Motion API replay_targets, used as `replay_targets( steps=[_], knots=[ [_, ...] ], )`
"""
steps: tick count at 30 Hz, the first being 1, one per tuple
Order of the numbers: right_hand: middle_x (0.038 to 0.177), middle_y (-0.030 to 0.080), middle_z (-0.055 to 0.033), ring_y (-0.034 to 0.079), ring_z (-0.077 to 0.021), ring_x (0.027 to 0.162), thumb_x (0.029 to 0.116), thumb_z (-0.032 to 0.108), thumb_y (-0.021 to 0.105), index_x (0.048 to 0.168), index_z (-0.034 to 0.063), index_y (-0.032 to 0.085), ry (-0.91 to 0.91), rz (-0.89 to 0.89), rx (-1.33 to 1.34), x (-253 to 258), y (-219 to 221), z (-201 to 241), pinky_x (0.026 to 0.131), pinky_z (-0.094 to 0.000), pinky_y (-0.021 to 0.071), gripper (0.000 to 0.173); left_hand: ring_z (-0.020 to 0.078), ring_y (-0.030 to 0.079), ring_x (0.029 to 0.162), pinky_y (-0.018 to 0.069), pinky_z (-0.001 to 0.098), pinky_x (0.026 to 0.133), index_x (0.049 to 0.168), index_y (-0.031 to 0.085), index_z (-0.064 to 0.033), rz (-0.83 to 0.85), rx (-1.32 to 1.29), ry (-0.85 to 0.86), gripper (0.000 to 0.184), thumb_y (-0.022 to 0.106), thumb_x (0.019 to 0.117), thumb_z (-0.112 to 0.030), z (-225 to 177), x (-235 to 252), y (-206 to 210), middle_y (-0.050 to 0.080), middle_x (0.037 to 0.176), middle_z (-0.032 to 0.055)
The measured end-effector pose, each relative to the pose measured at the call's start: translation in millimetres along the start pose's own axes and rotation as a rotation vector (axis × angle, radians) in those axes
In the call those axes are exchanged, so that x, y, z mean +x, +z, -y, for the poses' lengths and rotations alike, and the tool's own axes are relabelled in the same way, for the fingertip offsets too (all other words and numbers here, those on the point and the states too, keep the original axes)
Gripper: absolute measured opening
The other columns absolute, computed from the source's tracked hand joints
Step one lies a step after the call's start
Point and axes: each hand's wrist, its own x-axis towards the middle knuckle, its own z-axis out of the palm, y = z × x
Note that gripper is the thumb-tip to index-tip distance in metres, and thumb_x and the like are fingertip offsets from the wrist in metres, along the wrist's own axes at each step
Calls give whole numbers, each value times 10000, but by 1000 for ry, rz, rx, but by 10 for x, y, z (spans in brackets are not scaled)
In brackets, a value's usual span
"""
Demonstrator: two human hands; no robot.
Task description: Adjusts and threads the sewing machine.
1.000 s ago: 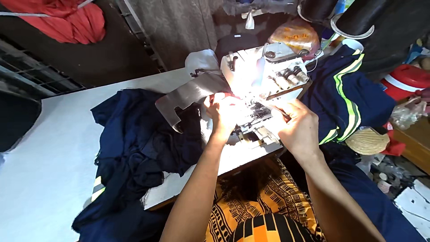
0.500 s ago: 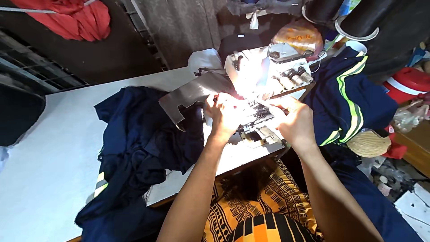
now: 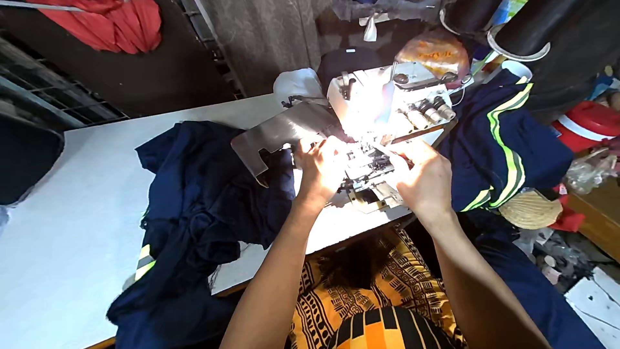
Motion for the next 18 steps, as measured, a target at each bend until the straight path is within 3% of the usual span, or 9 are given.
replay_targets(
  steps=[4,6,9,11,13,18],
  knots=[
    [1067,720,-173,706,-363,859,910,35,675,1088,76,782,-21,16,-38,-78,13,24,689,-577,546,212,339,621,1088,453,573,899,1039,732,-80,-16,-62,17,137,638,942,-55,-70,32,-1,723,1040,84],
    [1015,719,-183,703,-368,834,897,23,662,1071,66,782,-34,3,-48,-105,66,11,670,-573,539,216,346,645,1053,453,581,891,1039,737,-60,-22,-56,13,150,611,957,-54,-82,80,32,724,1012,118],
    [941,707,-158,700,-340,796,918,41,645,1082,67,779,-45,-11,-64,-124,142,-15,651,-547,549,214,370,634,1069,418,594,953,1018,745,-17,75,-32,-96,176,582,989,-75,-146,183,21,702,992,173],
    [926,705,-148,698,-333,771,920,47,636,1096,83,783,-57,-31,-85,-146,179,-12,625,-532,547,232,354,616,1114,391,589,984,1030,754,-37,128,-51,-163,199,567,999,-95,-147,217,23,702,1018,162],
    [924,709,-148,699,-331,741,918,50,629,1093,87,783,-63,-45,-114,-170,198,11,600,-525,545,236,357,597,1153,392,618,953,1066,760,-68,152,-91,-189,211,564,1004,-111,-124,196,25,704,1065,147],
    [888,697,-162,689,-334,696,901,37,631,1076,61,783,-73,-42,-151,-214,207,37,576,-510,543,233,410,600,1126,410,664,889,1104,731,-40,118,-128,-84,173,611,984,-74,-102,27,27,682,1120,187]
  ],
)
